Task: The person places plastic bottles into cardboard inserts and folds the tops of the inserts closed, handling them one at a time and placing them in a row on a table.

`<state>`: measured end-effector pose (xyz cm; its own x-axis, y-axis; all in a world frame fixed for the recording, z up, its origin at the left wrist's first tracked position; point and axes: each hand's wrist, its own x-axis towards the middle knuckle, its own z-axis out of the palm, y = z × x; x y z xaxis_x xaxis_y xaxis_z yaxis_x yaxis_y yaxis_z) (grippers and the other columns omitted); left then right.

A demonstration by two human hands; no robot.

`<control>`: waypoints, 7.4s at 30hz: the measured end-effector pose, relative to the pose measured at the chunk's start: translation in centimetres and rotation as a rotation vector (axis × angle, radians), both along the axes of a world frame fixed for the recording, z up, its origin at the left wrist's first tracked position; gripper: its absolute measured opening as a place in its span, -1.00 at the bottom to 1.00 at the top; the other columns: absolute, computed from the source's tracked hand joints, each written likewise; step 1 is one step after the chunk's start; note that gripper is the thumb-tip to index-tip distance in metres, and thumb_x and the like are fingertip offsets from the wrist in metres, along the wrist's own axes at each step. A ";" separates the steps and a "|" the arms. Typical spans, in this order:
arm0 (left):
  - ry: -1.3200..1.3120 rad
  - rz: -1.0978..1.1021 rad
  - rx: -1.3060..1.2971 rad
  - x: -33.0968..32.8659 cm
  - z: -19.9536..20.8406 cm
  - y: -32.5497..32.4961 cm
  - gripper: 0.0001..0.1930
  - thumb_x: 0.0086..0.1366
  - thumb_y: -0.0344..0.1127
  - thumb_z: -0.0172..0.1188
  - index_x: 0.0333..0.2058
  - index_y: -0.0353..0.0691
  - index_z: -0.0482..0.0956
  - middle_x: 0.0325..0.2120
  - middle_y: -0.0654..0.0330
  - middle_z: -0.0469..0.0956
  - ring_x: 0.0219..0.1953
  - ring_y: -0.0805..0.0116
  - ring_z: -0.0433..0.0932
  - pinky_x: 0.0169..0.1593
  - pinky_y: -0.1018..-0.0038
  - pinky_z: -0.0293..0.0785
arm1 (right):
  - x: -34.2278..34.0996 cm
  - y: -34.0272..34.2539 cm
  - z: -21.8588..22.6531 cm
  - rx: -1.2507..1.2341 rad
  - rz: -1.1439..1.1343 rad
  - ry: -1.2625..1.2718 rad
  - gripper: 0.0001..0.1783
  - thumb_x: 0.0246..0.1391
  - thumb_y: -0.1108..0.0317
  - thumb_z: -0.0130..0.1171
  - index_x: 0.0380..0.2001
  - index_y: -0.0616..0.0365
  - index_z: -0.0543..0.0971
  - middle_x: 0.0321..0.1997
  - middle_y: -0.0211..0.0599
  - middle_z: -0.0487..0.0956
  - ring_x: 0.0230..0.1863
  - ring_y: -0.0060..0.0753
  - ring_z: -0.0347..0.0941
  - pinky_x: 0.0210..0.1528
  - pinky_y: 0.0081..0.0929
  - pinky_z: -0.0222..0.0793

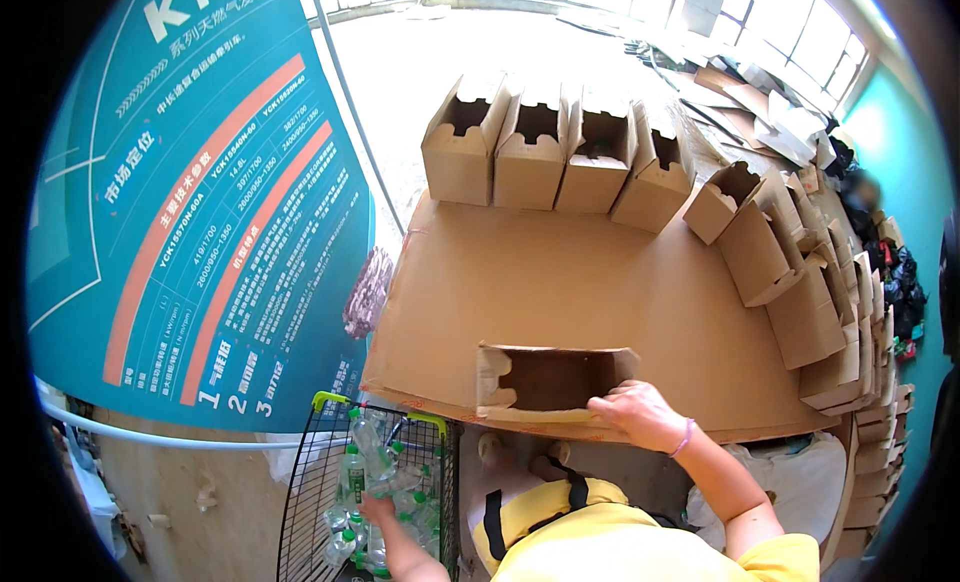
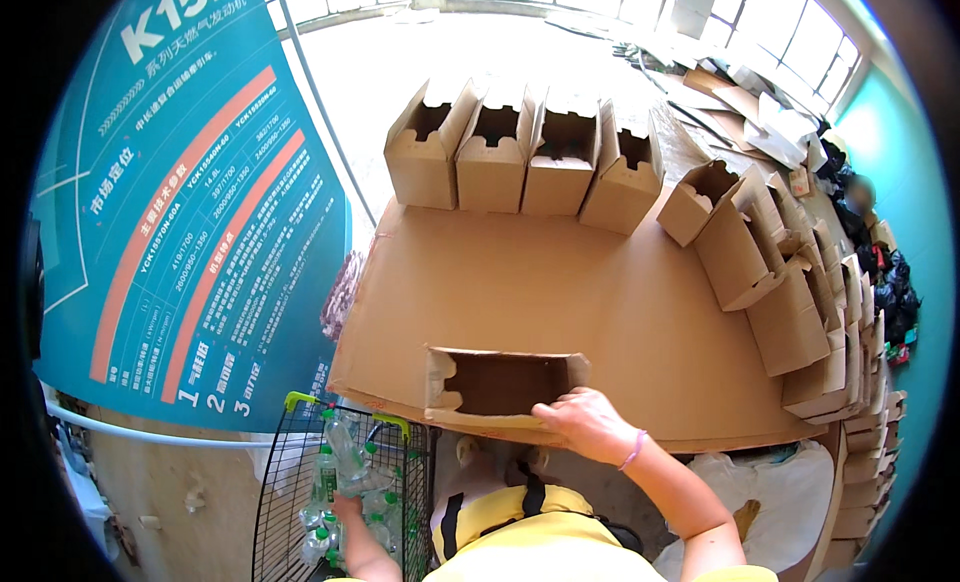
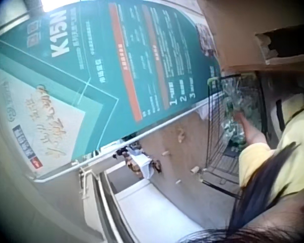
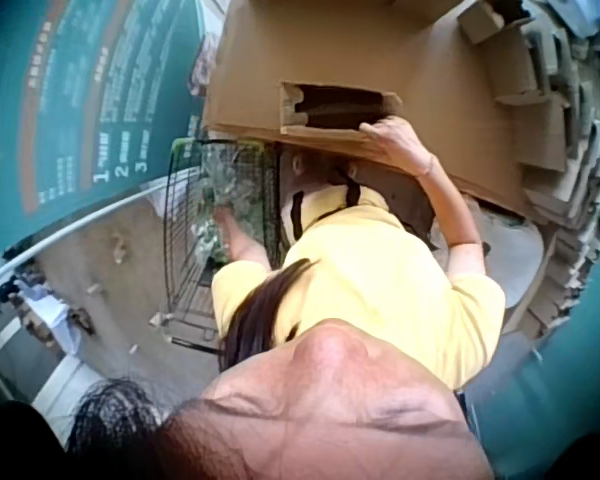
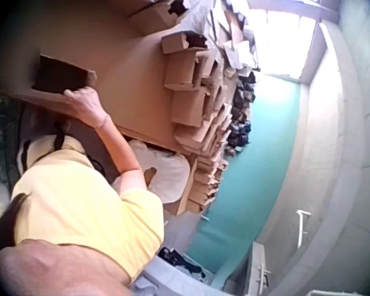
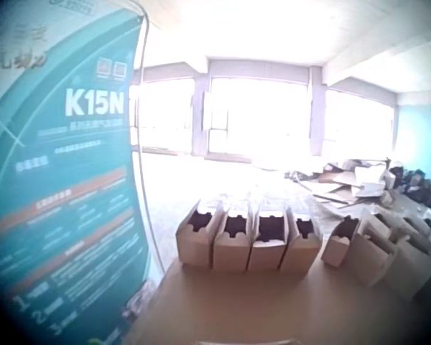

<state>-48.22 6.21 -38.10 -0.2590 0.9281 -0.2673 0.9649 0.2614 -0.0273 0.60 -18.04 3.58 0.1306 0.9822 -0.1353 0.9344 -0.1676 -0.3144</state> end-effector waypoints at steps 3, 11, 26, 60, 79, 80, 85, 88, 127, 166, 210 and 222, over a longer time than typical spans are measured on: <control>0.062 0.084 -0.292 -0.3 2.1 0.0 -0.10 -0.19 -0.08 0.51 0.16 -0.16 0.31 0.08 -0.04 0.49 0.11 -0.13 0.47 0.11 -0.05 0.41 | 0.1 -0.5 0.6 -0.026 -0.088 -0.064 -0.81 -0.07 0.44 0.20 -0.37 0.06 0.40 -0.52 -0.29 0.54 -0.33 -0.19 0.53 -0.18 -0.32 0.37; -0.166 -0.211 -0.467 -5.6 1.3 1.4 -0.05 -0.44 -0.07 0.60 0.04 -0.20 0.41 -0.08 -0.03 0.59 -0.01 -0.02 0.56 0.01 0.16 0.51 | -1.3 -0.4 0.2 -0.004 -0.156 -0.136 -0.84 -0.06 0.48 0.19 -0.41 0.08 0.41 -0.54 -0.27 0.53 -0.35 -0.18 0.52 -0.16 -0.31 0.38; -2.292 -0.777 0.128 24.7 40.6 7.9 -0.09 -0.15 -0.03 0.50 0.16 -0.16 0.24 -0.03 0.10 0.41 0.10 0.11 0.40 0.27 0.10 0.26 | -2.0 -1.0 -0.6 0.061 -0.180 -0.156 -0.78 -0.15 0.53 0.21 -0.37 0.09 0.45 -0.54 -0.25 0.55 -0.29 -0.18 0.55 0.15 -0.19 0.35; -1.032 -1.078 -0.220 30.8 37.7 -2.7 -0.53 0.05 -0.21 0.42 -0.09 -0.34 0.60 -0.08 0.00 0.62 0.01 0.06 0.56 0.09 0.30 0.45 | -1.5 -2.6 -6.4 0.739 -0.506 0.294 -0.50 0.00 0.36 0.32 0.05 0.18 0.50 0.17 -0.11 0.50 0.22 -0.03 0.39 0.23 -0.24 0.32; -1.037 -1.686 0.322 31.6 39.0 -1.6 -0.74 -0.16 -0.21 0.53 -0.45 -0.09 0.69 0.17 0.06 0.43 0.32 -0.02 0.23 0.36 0.00 0.08 | -3.5 -1.2 -7.6 0.856 -0.552 0.573 -0.47 0.18 0.34 0.15 0.23 0.16 0.41 0.42 -0.16 0.24 0.40 -0.04 0.19 0.39 -0.23 0.10; -1.075 -1.678 0.249 31.1 38.8 -2.0 -0.76 -0.14 -0.23 0.52 -0.44 -0.08 0.71 0.15 0.08 0.46 0.31 -0.02 0.25 0.35 0.00 0.10 | -3.9 -1.3 -7.7 0.866 -0.560 0.578 -0.44 0.16 0.35 0.16 0.24 0.15 0.39 0.44 -0.16 0.21 0.39 -0.05 0.22 0.39 -0.22 0.11; -1.122 -1.708 0.176 30.1 38.2 -1.9 -0.73 -0.13 -0.28 0.50 -0.37 -0.08 0.72 0.14 0.07 0.47 0.30 -0.03 0.26 0.34 0.02 0.13 | -4.2 -1.5 -8.2 0.794 -0.564 0.865 -0.38 0.06 0.43 0.26 0.23 0.16 0.40 0.46 -0.14 0.14 0.28 -0.13 0.38 0.31 -0.27 0.25; -1.092 -1.697 0.224 30.7 38.4 -1.3 -0.58 -0.11 -0.29 0.49 -0.18 -0.04 0.69 0.20 0.04 0.39 0.31 -0.03 0.23 0.34 0.02 0.12 | -3.1 -2.1 -8.8 0.699 -0.617 0.738 -0.41 0.00 0.46 0.31 0.16 0.16 0.48 0.44 -0.16 0.20 0.24 -0.14 0.42 0.27 -0.27 0.31; -0.058 -1.526 0.456 52.4 31.3 26.5 -0.14 0.23 -0.45 0.11 0.42 0.16 -0.13 0.43 0.06 -0.09 0.41 -0.23 -0.05 0.13 -0.26 0.30 | 15.3 33.1 -16.9 0.639 -0.885 0.830 -0.15 0.30 -0.11 -0.08 0.22 0.60 0.18 0.06 0.40 0.47 0.17 0.19 0.40 0.17 -0.24 0.33; -0.498 -0.498 0.337 11.9 16.0 8.4 -0.57 0.01 -0.51 0.27 -0.07 -0.40 0.53 0.15 -0.20 0.36 0.17 -0.13 0.36 0.22 0.10 0.28 | 21.7 -21.3 -4.2 0.228 -0.792 -0.255 -0.86 -0.18 0.29 0.34 -0.51 0.08 0.64 -0.37 -0.30 0.54 -0.18 -0.16 0.46 -0.12 -0.17 0.39; -2.108 -0.410 -0.283 21.0 33.5 5.6 0.00 -0.11 -0.06 0.51 0.28 -0.25 0.20 0.11 0.10 0.36 0.23 0.11 0.34 0.31 0.06 0.24 | -0.5 -4.2 -1.2 0.107 -0.267 -0.204 -0.93 -0.10 0.36 0.29 -0.54 0.08 0.60 -0.37 -0.36 0.52 -0.11 -0.29 0.44 0.13 -0.28 0.30; -1.073 -1.765 -0.483 43.3 42.9 -6.6 -0.31 -0.18 -0.24 0.50 -0.06 -0.38 0.42 -0.24 -0.10 0.58 -0.13 0.02 0.58 -0.01 0.30 0.48 | -0.4 -6.6 -1.6 0.178 -0.319 -0.223 -0.92 -0.15 0.39 0.20 -0.65 0.04 0.55 -0.42 -0.41 0.52 -0.11 -0.31 0.47 0.06 -0.24 0.32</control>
<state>-4.89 -0.43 4.77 0.9740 -0.2093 0.0868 -0.1940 -0.5723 0.7967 0.16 -24.60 2.01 0.4389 0.8931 0.0987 0.8927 -0.4210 -0.1607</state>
